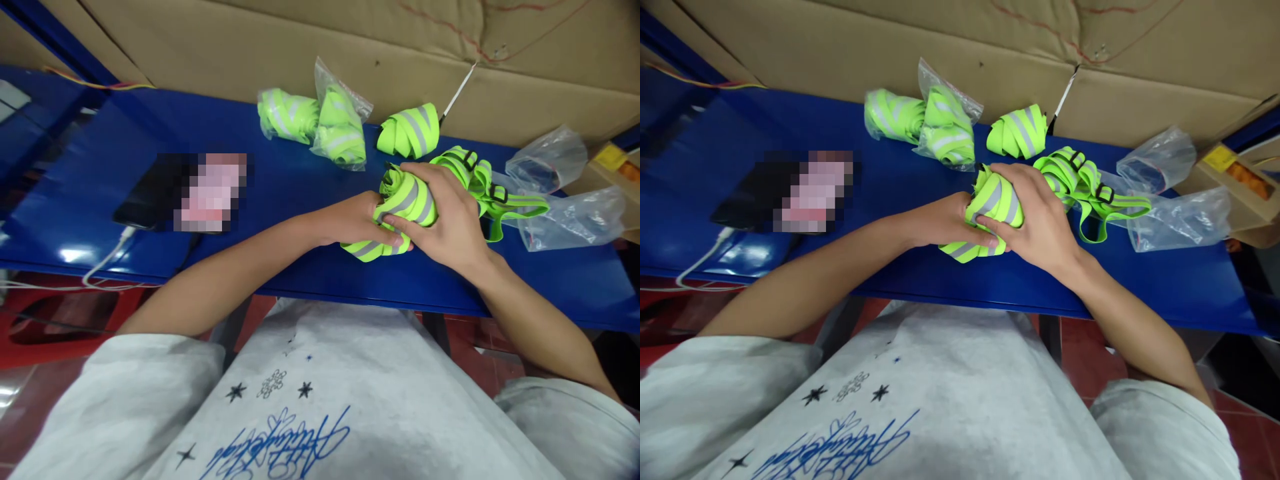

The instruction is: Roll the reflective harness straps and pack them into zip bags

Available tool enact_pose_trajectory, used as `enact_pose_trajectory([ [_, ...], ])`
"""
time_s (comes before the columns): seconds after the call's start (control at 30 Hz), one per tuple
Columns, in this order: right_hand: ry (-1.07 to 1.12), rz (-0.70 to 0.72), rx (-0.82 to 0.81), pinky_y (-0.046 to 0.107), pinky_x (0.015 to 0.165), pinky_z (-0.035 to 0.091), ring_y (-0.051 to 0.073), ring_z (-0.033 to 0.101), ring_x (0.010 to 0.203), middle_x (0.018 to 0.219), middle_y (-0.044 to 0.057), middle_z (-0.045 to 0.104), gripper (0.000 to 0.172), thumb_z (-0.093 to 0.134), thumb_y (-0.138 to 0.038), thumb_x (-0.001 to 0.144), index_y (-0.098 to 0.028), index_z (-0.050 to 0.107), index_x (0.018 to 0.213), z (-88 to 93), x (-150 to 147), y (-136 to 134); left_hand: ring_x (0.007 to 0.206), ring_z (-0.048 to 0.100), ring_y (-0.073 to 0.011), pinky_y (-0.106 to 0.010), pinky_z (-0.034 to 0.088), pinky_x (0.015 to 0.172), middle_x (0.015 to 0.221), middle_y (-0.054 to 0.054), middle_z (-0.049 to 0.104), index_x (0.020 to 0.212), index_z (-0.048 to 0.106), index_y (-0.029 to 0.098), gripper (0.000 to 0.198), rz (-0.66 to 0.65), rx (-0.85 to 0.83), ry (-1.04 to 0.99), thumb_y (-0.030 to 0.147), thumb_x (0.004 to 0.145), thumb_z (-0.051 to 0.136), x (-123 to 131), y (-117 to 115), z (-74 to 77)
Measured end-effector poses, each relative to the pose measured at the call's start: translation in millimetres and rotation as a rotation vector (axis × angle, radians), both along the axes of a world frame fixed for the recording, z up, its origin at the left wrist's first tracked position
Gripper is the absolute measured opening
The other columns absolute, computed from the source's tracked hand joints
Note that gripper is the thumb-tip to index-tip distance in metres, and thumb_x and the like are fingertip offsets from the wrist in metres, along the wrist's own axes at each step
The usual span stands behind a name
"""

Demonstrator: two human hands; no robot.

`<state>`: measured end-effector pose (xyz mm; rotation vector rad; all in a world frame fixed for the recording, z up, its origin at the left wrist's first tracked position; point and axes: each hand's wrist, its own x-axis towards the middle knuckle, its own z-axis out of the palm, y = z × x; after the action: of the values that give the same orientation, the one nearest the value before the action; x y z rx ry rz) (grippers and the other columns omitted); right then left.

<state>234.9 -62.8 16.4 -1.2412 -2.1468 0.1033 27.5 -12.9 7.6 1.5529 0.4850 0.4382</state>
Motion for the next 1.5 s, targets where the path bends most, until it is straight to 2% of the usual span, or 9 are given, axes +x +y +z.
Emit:
enact_pose_trajectory([
  [0.13, 0.041, 0.038, 0.062, 0.06, 0.121, 0.051, 0.037, 0.063, 0.138, 0.147, 0.012, 0.067, 0.063, 0.076, -0.052, 0.094, -0.028, 0.056, 0.149, 5.2, -3.0, -3.7, 0.084, 0.074, -0.0196, -0.032, 0.059, 0.077, 0.091, -0.004, 0.08, 0.091, 0.078, 0.014, 0.026, 0.044, -0.051, 0.054, 0.023, 0.068, 0.089, -0.6, -0.9, 5.5],
  [0.37, 0.04, -0.035, 0.099, 0.063, 0.12, 0.051, 0.041, 0.062, 0.14, 0.148, 0.013, 0.065, 0.068, 0.073, -0.061, 0.093, -0.031, 0.054, 0.151, 7.8, 1.8, -11.6, 0.077, 0.063, -0.0171, -0.029, 0.047, 0.074, 0.076, -0.001, 0.069, 0.079, 0.073, 0.015, 0.033, 0.113, 0.267, 0.025, 0.045, 0.078, 0.088, -1.1, 11.7, 1.2],
  [0.63, 0.225, -0.241, 0.151, 0.051, 0.096, 0.061, 0.033, 0.075, 0.108, 0.119, 0.01, 0.077, 0.059, 0.074, -0.069, 0.09, -0.026, 0.067, 0.129, 9.5, 3.4, -6.4, 0.097, 0.065, -0.0241, -0.033, 0.048, 0.089, 0.099, -0.002, 0.067, 0.11, 0.061, 0.026, 0.063, 0.592, 0.455, 0.0, 0.053, 0.068, 0.1, 3.5, 5.0, -9.3],
  [0.77, 0.294, -0.357, 0.145, 0.05, 0.094, 0.058, 0.03, 0.073, 0.098, 0.11, 0.012, 0.077, 0.06, 0.07, -0.073, 0.092, -0.021, 0.068, 0.122, 7.7, 12.6, 6.1, 0.108, 0.063, -0.0256, -0.039, 0.05, 0.099, 0.109, -0.006, 0.063, 0.106, 0.059, 0.026, 0.048, 0.691, 0.542, -0.087, 0.046, 0.079, 0.094, 7.5, -7.1, -8.2],
  [0.9, 0.285, -0.431, 0.124, 0.05, 0.099, 0.055, 0.032, 0.071, 0.102, 0.113, 0.013, 0.075, 0.062, 0.067, -0.076, 0.092, -0.022, 0.066, 0.123, 9.6, 14.2, 9.8, 0.105, 0.064, -0.0207, -0.035, 0.053, 0.097, 0.119, -0.009, 0.062, 0.109, 0.061, 0.023, 0.027, 0.594, 0.616, -0.122, 0.037, 0.093, 0.078, 12.0, -18.9, -10.7],
  [1.1, 0.313, -0.353, 0.192, 0.048, 0.092, 0.057, 0.029, 0.073, 0.097, 0.111, 0.012, 0.078, 0.053, 0.067, -0.069, 0.096, -0.022, 0.067, 0.12, 9.6, 1.2, 1.3, 0.126, 0.068, -0.0186, -0.031, 0.054, 0.11, 0.132, -0.006, 0.065, 0.117, 0.056, 0.023, 0.037, 0.566, 0.065, -0.304, 0.025, 0.087, 0.079, 28.6, -20.2, -16.9],
  [1.23, 0.249, -0.335, 0.204, 0.048, 0.091, 0.058, 0.031, 0.074, 0.104, 0.119, 0.012, 0.078, 0.058, 0.069, -0.066, 0.094, -0.019, 0.066, 0.128, 4.9, -3.8, -0.2, 0.126, 0.07, -0.0186, -0.028, 0.056, 0.107, 0.127, -0.001, 0.073, 0.12, 0.063, 0.025, 0.031, 0.586, -0.06, -0.38, 0.023, 0.092, 0.075, 30.2, -22.0, -5.7],
  [1.33, 0.299, -0.326, 0.187, 0.048, 0.09, 0.059, 0.03, 0.075, 0.1, 0.115, 0.012, 0.078, 0.058, 0.069, -0.068, 0.094, -0.02, 0.066, 0.127, 2.4, -3.4, 1.9, 0.101, 0.076, -0.0159, -0.024, 0.059, 0.085, 0.1, 0.0, 0.076, 0.104, 0.066, 0.023, 0.013, 0.668, -0.154, -0.334, 0.033, 0.098, 0.072, 24.6, -18.9, -1.8],
  [1.5, 0.325, -0.273, 0.098, 0.052, 0.095, 0.059, 0.033, 0.073, 0.106, 0.112, 0.01, 0.077, 0.062, 0.064, -0.08, 0.091, -0.027, 0.065, 0.123, -3.2, -3.6, 1.4, 0.062, 0.067, -0.0117, -0.024, 0.047, 0.057, 0.07, 0.003, 0.066, 0.08, 0.06, 0.02, 0.025, 0.651, -0.407, -0.234, 0.027, 0.086, 0.084, 16.4, -0.2, -9.3],
])
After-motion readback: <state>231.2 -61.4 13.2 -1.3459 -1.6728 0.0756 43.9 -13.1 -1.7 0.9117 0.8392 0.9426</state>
